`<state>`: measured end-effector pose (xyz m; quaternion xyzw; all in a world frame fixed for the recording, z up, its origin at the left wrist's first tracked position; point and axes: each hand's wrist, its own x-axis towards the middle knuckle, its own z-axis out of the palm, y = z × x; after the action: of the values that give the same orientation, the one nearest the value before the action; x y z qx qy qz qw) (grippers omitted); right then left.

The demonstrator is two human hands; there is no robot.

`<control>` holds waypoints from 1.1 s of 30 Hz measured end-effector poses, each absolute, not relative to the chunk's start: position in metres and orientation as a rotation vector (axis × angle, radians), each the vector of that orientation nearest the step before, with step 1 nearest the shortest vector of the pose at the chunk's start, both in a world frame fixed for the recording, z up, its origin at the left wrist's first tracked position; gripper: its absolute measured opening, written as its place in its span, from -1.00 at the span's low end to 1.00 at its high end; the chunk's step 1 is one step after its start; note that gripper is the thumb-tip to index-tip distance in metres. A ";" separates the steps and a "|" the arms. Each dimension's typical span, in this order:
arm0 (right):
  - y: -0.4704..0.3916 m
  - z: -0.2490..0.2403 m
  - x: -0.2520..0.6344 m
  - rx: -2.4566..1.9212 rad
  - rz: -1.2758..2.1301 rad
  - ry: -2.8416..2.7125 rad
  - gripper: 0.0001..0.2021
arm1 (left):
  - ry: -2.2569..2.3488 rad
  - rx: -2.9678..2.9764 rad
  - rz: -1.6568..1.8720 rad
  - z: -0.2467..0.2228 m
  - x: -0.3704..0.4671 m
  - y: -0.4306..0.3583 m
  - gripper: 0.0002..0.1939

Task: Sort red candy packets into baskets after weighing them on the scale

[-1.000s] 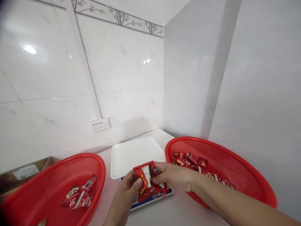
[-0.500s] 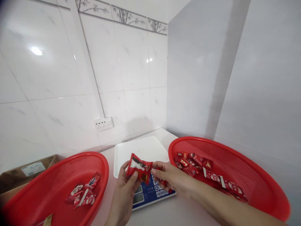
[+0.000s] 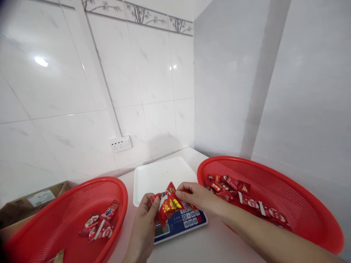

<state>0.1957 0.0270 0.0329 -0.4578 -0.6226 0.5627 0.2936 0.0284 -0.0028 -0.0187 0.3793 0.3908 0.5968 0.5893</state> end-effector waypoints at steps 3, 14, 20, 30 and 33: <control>0.026 0.035 0.198 -1.205 1.584 -1.721 -0.63 | 0.927 0.894 1.452 -0.015 0.029 -0.004 -0.73; 0.069 0.027 0.192 -1.400 1.255 -1.650 -0.74 | 1.187 0.844 1.708 -0.005 0.019 -0.006 -0.65; 0.097 0.028 0.219 -1.560 0.859 -1.732 -0.71 | 1.035 0.759 1.856 -0.003 0.010 0.000 -0.62; 0.069 0.022 0.355 -1.994 0.507 -1.921 -0.38 | 0.880 0.645 1.896 0.011 0.009 -0.003 -0.67; 0.041 0.007 0.373 -2.082 0.636 -2.018 -0.31 | 0.901 0.684 1.847 0.008 0.011 -0.003 -0.69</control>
<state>0.3729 0.0407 0.0071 -0.6989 -0.6772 0.2135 0.0864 0.0112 -0.0033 0.0080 0.2788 0.3676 0.7532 0.4687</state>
